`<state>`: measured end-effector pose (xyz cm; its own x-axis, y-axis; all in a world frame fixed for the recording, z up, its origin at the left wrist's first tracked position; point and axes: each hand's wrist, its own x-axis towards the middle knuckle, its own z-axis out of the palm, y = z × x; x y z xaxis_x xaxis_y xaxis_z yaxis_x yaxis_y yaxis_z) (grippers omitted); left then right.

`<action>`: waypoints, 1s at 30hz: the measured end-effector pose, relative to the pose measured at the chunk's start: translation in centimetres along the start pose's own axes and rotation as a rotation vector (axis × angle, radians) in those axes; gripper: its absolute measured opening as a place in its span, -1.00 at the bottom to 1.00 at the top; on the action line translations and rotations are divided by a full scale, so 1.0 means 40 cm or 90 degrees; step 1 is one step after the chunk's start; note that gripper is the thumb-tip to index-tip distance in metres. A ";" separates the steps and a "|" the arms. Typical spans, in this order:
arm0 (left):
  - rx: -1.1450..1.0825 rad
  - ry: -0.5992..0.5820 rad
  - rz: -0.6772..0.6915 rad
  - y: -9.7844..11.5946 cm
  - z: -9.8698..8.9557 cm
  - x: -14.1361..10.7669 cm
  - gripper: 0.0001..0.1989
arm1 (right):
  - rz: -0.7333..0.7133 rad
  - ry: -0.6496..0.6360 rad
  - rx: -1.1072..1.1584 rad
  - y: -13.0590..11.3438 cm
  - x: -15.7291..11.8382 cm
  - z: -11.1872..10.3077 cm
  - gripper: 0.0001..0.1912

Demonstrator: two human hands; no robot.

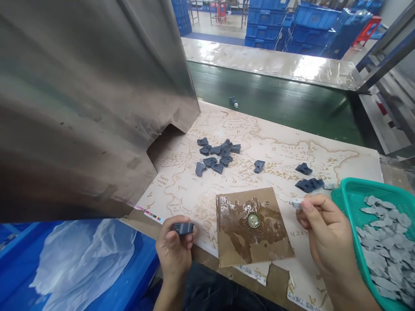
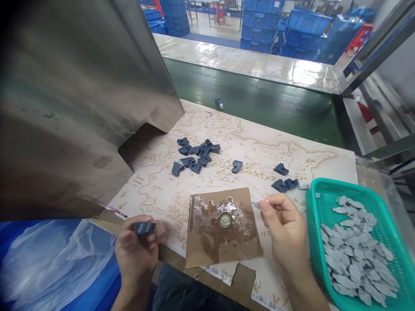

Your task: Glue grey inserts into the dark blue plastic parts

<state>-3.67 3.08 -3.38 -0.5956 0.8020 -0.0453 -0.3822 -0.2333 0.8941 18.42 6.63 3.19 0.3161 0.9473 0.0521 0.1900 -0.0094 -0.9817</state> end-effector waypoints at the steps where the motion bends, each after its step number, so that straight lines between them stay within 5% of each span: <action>1: -0.032 -0.020 -0.037 0.005 0.007 -0.003 -0.58 | 0.008 -0.007 0.005 0.000 -0.001 -0.001 -0.67; 6: -0.117 -0.122 -0.247 0.025 0.029 -0.028 -0.72 | 0.018 -0.015 0.017 -0.003 -0.006 -0.009 -0.68; 15: -0.092 -0.242 -0.315 0.003 0.017 -0.065 -0.84 | 0.026 -0.030 0.056 -0.008 -0.012 -0.010 -0.71; 19: -0.092 -0.281 -0.279 -0.009 0.017 -0.085 -0.86 | 0.028 -0.035 0.060 -0.013 -0.016 -0.004 -0.69; 23: -0.059 -0.301 -0.244 -0.011 0.024 -0.099 -0.64 | 0.016 -0.070 0.044 -0.017 -0.022 0.006 -0.69; 30: -0.029 -0.340 -0.199 -0.008 0.042 -0.110 -0.81 | 0.097 -0.275 0.045 -0.027 -0.073 0.033 -0.69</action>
<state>0.28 0.55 -2.70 -0.0192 0.9979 -0.0619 -0.5177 0.0431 0.8545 16.07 4.28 3.85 -0.0832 0.9837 -0.1594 0.1022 -0.1507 -0.9833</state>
